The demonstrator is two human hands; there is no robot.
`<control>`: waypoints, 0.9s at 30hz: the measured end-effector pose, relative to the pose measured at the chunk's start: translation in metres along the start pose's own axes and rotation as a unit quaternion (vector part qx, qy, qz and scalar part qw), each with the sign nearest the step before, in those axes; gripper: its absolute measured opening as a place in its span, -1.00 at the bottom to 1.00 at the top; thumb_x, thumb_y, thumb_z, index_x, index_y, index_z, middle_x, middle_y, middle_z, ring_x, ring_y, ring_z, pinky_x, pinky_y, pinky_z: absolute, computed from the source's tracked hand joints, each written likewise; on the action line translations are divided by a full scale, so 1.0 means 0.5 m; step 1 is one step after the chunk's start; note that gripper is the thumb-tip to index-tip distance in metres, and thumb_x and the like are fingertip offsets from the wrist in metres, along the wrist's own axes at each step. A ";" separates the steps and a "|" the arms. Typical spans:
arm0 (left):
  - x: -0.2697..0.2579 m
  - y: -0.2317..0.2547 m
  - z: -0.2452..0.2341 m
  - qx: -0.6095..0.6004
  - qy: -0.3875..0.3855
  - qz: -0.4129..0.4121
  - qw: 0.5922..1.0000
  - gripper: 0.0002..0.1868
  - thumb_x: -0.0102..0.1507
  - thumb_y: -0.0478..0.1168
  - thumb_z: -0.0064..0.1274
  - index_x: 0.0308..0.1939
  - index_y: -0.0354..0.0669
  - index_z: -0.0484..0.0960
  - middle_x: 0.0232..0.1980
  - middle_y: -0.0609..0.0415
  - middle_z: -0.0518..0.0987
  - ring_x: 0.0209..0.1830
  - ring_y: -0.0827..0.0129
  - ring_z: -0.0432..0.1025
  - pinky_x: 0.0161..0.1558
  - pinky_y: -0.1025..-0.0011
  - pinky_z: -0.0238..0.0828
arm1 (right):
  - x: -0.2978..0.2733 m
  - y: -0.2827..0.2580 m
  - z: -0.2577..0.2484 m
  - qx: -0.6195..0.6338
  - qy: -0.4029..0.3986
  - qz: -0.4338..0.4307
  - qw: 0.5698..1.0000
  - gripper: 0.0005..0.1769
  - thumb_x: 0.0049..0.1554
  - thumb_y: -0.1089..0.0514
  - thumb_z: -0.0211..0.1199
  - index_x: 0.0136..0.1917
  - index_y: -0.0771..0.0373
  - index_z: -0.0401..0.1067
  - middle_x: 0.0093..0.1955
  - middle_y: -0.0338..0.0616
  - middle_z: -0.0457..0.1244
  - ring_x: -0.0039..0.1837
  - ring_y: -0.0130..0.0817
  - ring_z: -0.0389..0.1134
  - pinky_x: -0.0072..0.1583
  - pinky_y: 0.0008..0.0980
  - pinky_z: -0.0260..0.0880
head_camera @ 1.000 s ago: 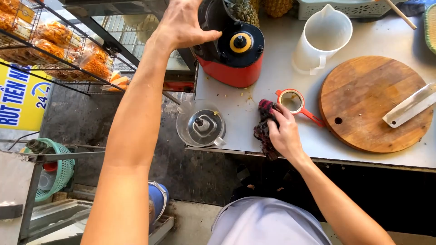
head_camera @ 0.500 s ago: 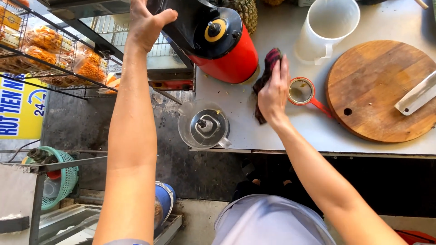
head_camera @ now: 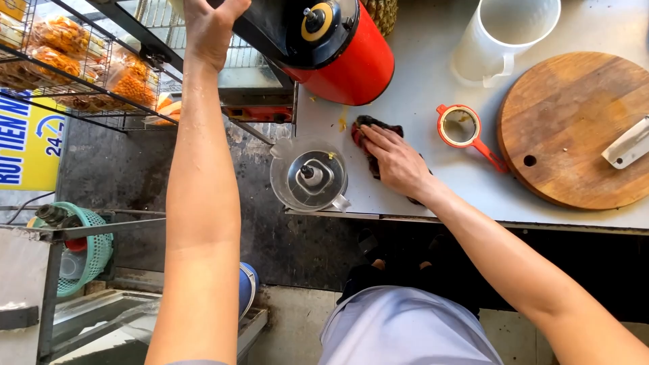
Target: The person wipes a red thermos and the countertop with a cloth, then unties a plastic bag of fruit. They repeatedly pick up individual fruits, wrap each in a small plastic bag, and place them into a blue basket, continuing this process for multiple items.
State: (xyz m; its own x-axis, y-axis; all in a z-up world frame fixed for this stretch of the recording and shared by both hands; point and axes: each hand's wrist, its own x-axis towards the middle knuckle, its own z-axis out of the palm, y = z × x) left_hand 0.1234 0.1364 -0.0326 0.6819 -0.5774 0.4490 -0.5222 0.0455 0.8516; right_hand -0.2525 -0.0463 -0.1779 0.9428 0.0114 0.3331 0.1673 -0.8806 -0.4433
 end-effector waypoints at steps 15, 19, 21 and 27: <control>-0.013 -0.038 -0.024 0.018 -0.020 -0.019 0.999 -0.75 0.34 -0.08 0.26 -0.09 -0.19 0.68 -0.16 0.16 0.57 -0.16 0.41 0.48 -0.01 0.32 0.43 | 0.128 -0.029 0.029 0.033 0.006 -0.118 0.992 -0.50 0.12 0.28 0.15 0.34 0.36 0.37 0.52 0.15 0.20 0.56 0.03 0.14 0.51 -0.11 0.14; -0.014 -0.040 -0.021 0.026 -0.010 -0.012 1.000 -0.78 0.35 -0.11 0.27 -0.20 -0.20 0.71 -0.27 0.16 0.52 -0.25 0.40 0.40 -0.05 0.31 0.40 | 0.102 0.000 0.031 0.018 0.013 -0.069 0.997 -0.43 0.05 0.37 0.05 0.36 0.32 0.38 0.55 0.16 0.20 0.57 0.03 0.16 0.53 -0.15 0.16; -0.012 -0.057 -0.024 0.063 -0.025 0.024 0.997 -0.78 0.40 -0.08 0.20 -0.13 -0.17 0.70 -0.18 0.22 0.59 -0.18 0.46 0.50 -0.03 0.35 0.46 | 0.148 -0.008 0.028 0.009 0.062 0.041 0.997 -0.36 0.03 0.26 0.15 0.39 0.48 0.32 0.41 0.29 0.20 0.45 0.21 0.12 0.40 -0.03 0.14; -0.012 -0.010 0.000 -0.016 0.031 0.017 0.999 -0.68 0.29 -0.13 0.32 -0.07 -0.29 0.59 -0.14 0.17 0.54 -0.17 0.43 0.41 -0.02 0.32 0.40 | 0.243 -0.041 0.066 0.044 -0.052 0.205 0.976 -0.43 0.20 0.27 0.06 0.49 0.15 0.36 0.40 0.08 0.26 0.43 0.05 0.21 0.43 -0.06 0.22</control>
State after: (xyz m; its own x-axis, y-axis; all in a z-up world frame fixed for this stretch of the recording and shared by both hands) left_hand 0.1218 0.1395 -0.0396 0.6950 -0.5239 0.4924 -0.5292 0.0909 0.8436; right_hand -0.1320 -0.0114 -0.1558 0.9592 -0.2813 0.0295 -0.2098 -0.7774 -0.5930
